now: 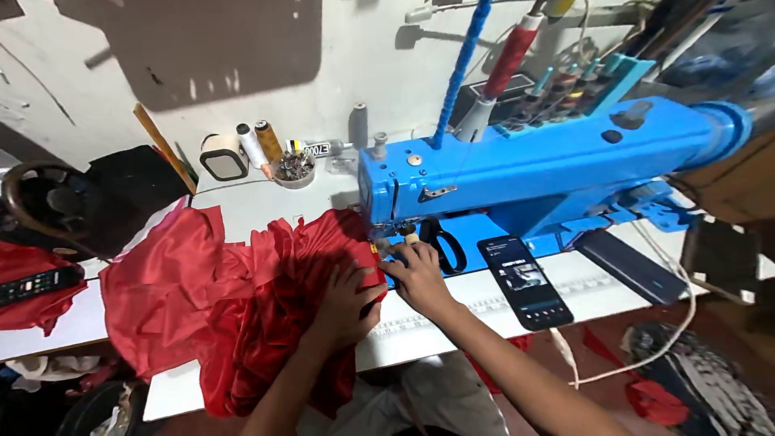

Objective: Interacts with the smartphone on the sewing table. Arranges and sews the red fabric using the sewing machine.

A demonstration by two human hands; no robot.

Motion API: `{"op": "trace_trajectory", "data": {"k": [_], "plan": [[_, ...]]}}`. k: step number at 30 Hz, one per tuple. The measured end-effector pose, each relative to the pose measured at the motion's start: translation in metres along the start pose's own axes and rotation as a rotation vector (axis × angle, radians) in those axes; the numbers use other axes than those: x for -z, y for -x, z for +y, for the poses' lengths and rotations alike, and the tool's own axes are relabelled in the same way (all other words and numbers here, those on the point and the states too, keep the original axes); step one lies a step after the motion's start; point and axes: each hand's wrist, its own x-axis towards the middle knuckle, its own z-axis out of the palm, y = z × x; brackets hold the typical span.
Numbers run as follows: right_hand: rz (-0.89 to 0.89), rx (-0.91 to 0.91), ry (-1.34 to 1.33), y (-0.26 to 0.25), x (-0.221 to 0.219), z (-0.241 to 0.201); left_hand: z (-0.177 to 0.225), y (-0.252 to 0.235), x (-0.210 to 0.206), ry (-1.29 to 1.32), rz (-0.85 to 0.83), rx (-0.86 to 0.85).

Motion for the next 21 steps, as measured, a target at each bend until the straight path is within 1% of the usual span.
{"op": "trace_trajectory", "data": {"k": [4, 9, 13, 15, 17, 19, 20, 21], "plan": [[-0.011, -0.024, 0.045, -0.001, -0.002, -0.002, -0.004, -0.007, 0.000, -0.007, 0.002, 0.012], [-0.005, 0.000, 0.025, -0.001, -0.002, 0.000, -0.011, -0.014, -0.001, -0.012, 0.015, 0.010], [-0.009, -0.045, 0.041, -0.004, -0.002, -0.003, -0.017, -0.020, -0.002, -0.020, 0.000, 0.027], [-0.016, -0.061, 0.051, -0.005, -0.002, -0.004, -0.019, -0.024, 0.000, 0.025, -0.035, 0.082], [-0.024, -0.065, 0.057, -0.005, -0.001, -0.004, -0.020, -0.029, 0.006, 0.163, -0.059, 0.171], [-0.041, -0.063, 0.059, -0.005, -0.002, -0.003, -0.017, -0.034, 0.022, 0.316, -0.103, 0.299], [-0.053, -0.062, 0.056, -0.004, -0.002, -0.003, -0.015, -0.034, 0.031, 0.362, -0.103, 0.352], [-0.057, -0.055, 0.049, -0.004, -0.002, -0.003, -0.012, -0.031, 0.041, 0.389, -0.068, 0.381]]}}
